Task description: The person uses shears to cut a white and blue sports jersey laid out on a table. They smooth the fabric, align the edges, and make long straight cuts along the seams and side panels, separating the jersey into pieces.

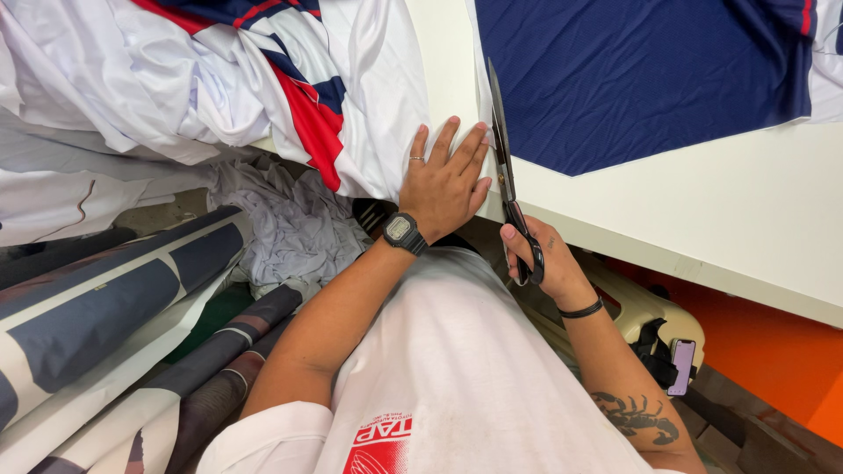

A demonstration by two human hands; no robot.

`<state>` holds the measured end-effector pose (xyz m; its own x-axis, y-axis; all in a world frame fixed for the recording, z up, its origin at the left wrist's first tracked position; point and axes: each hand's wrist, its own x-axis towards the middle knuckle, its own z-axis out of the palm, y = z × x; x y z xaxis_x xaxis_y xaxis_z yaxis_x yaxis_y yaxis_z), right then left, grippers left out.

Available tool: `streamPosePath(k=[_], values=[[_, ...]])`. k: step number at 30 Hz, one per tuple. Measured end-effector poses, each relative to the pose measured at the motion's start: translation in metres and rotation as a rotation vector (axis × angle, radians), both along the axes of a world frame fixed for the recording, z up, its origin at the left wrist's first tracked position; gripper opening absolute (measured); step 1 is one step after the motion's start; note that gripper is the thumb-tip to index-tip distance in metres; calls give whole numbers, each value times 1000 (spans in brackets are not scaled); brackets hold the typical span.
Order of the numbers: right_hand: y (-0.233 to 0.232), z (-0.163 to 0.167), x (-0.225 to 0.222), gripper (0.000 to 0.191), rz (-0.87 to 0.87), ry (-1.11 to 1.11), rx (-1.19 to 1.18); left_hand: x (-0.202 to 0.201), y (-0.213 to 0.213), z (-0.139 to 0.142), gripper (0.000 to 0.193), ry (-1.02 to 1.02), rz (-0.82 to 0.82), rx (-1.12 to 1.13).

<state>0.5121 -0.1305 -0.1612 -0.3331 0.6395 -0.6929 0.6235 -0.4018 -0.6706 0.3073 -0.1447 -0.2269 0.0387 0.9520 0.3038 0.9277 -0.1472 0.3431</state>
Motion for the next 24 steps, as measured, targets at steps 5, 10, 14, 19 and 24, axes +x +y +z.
streamPosePath(k=[5, 10, 14, 19, 24], values=[[0, 3, -4, 53, -4, -27, 1, 0, 0, -1, 51, -5, -4, -5], [2, 1, -1, 51, 11, -54, 14, -1, -1, 0, 52, -5, -11, 1], [1, -1, 2, 54, -15, 27, -11, -2, -2, 2, 52, -17, -13, 12], [17, -6, -1, 50, -28, 124, -43, -3, -1, 4, 51, -26, -1, 18], [41, -9, -10, 51, -21, 139, -16, -4, -1, 4, 52, -36, 1, 39]])
